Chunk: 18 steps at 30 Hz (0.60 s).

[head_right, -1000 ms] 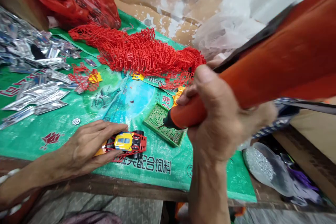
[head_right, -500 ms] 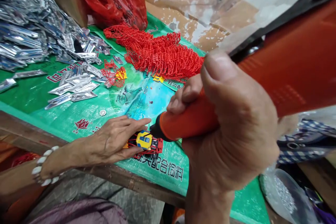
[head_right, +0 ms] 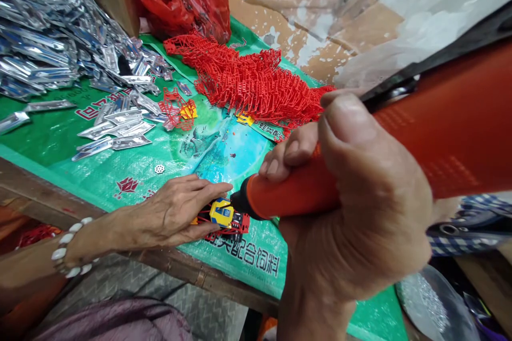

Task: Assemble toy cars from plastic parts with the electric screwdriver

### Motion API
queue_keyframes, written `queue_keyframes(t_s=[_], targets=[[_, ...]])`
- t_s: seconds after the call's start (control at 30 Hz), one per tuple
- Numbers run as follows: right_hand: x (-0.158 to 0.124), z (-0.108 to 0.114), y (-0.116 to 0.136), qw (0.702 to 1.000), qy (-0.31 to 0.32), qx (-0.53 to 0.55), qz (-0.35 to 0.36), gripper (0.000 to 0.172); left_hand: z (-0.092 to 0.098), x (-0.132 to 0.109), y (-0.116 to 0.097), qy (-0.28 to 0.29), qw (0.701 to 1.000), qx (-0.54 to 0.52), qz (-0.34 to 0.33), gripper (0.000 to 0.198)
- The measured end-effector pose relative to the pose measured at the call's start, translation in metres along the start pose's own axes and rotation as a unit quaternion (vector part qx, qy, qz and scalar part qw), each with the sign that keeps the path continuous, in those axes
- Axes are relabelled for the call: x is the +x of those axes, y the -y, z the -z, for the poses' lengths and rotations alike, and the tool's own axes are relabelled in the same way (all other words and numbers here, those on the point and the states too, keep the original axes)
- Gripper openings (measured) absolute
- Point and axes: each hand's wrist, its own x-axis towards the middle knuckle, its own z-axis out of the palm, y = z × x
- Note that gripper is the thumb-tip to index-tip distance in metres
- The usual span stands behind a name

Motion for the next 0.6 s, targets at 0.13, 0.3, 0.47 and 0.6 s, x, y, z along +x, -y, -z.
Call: queue_keyframes(t_s=[0.13,0.3,0.47,0.6], targets=[[0.002,0.002,-0.003,1.0,-0.003,0.016,-0.02,0.031,0.001,0.002,0.0,0.001,1.0,0.004,-0.008,0.056],[-0.004,0.001,-0.002,1.0,0.026,0.016,-0.002,0.029,0.005,0.008,-0.002,-0.003,1.0,0.018,-0.022,0.051],[-0.009,0.009,-0.001,0.997,0.076,0.003,-0.016,0.02,0.008,0.012,-0.005,0.004,0.999,0.037,-0.025,0.047],[-0.003,0.015,-0.002,0.987,0.158,0.014,-0.031,0.027,0.007,0.011,-0.004,-0.01,0.999,0.038,-0.031,0.045]])
